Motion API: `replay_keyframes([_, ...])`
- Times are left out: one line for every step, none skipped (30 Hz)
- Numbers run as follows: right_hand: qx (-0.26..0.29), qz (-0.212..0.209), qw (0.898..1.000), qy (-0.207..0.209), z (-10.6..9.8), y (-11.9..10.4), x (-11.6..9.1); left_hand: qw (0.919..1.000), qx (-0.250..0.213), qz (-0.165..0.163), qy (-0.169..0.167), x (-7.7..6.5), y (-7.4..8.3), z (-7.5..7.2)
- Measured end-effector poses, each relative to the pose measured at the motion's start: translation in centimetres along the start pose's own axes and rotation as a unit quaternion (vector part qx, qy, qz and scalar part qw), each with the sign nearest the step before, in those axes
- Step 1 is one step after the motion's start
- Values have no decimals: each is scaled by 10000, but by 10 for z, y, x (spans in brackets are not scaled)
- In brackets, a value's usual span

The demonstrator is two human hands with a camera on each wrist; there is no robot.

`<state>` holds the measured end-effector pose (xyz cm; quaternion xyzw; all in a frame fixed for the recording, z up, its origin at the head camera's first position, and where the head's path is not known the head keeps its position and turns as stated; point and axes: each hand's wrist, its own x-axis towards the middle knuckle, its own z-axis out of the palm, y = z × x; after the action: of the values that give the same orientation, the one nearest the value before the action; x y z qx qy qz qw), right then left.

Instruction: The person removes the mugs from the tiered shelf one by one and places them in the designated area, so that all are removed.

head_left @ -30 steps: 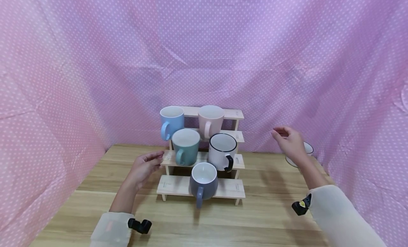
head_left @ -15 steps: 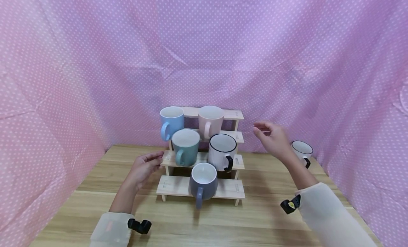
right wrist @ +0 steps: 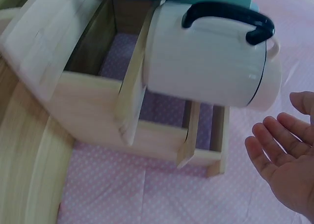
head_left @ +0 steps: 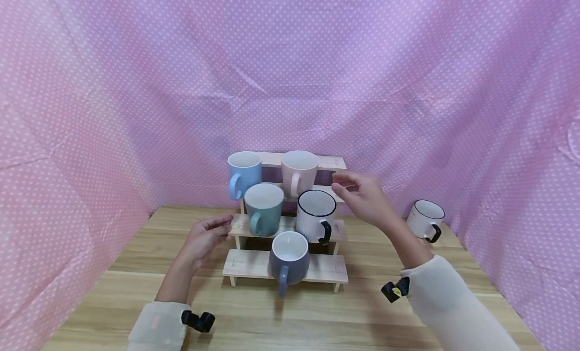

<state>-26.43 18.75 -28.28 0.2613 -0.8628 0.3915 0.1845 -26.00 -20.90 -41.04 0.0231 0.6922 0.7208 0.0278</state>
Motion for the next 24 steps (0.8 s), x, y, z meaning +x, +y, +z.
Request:
replay_keyframes([3,-6,10000,-48,2,-3,1,10000,1,1,4,0,0,0])
replay_keyframes([9,-22,10000,-83,3,-5,2,10000,6,4,6,0,0,0])
replay_keyframes([1,-30,9999,-112,5,-8,3,10000,14,5,8,0,0,0])
replay_keyframes([-31,-36,9999,-144,7,-11,4,10000,31,7,1,0,1,0])
replay_keyframes([-34,-47,9998,-186,8,-14,5,10000,38,11,-4,0,1,0])
replay_keyframes([-51,-54,9997,-223,10,-17,6,10000,49,15,-13,0,1,0])
replay_keyframes([-57,-58,9996,-273,12,-19,7,10000,63,17,-16,-1,1,0])
replay_keyframes([-45,-68,9994,-332,14,-22,8,10000,74,20,-30,-1,1,0])
replay_keyframes([-58,-77,9992,-383,16,-24,9,10000,84,22,-39,-1,1,0])
replay_keyframes([-67,-70,9990,-434,18,-26,10,9999,86,39,-60,-1,2,0])
replay_keyframes([-62,-72,9987,-494,19,-27,11,9999,79,45,-70,-1,2,0])
replay_keyframes([-51,-71,9985,-548,21,-29,12,9999,90,53,-81,-1,2,0])
replay_keyframes([-27,-61,9981,-605,23,-31,13,9999,97,54,-82,-1,2,0])
replay_keyframes([-15,-47,9980,-638,25,-32,14,9999,99,58,-87,-1,2,0])
replay_keyframes([15,-39,9977,-672,26,-34,15,9999,95,57,-84,-1,2,0])
replay_keyframes([72,-9,9974,-717,28,-35,16,9999,95,56,-81,-1,1,0])
replay_keyframes([156,15,9969,-768,29,-37,16,9999,96,44,-67,-1,1,0])
replay_keyframes([235,41,9965,-803,31,-38,17,9999,98,41,-58,-1,1,-1])
replay_keyframes([310,68,9960,-841,32,-38,18,9999,87,37,-45,-1,1,-1])
replay_keyframes([392,83,9954,-875,34,-39,19,10000,71,41,-41,-1,1,-1])
replay_keyframes([493,85,9945,-920,35,-39,20,10000,52,44,-33,-1,1,0])
replay_keyframes([570,93,9938,-953,37,-39,21,10000,38,47,-33,-1,0,0])
replay_keyframes([639,96,9930,-990,38,-39,22,10000,21,52,-35,-1,0,0])
replay_keyframes([682,104,9924,-1015,39,-39,23,10000,9,58,-39,-1,0,0])
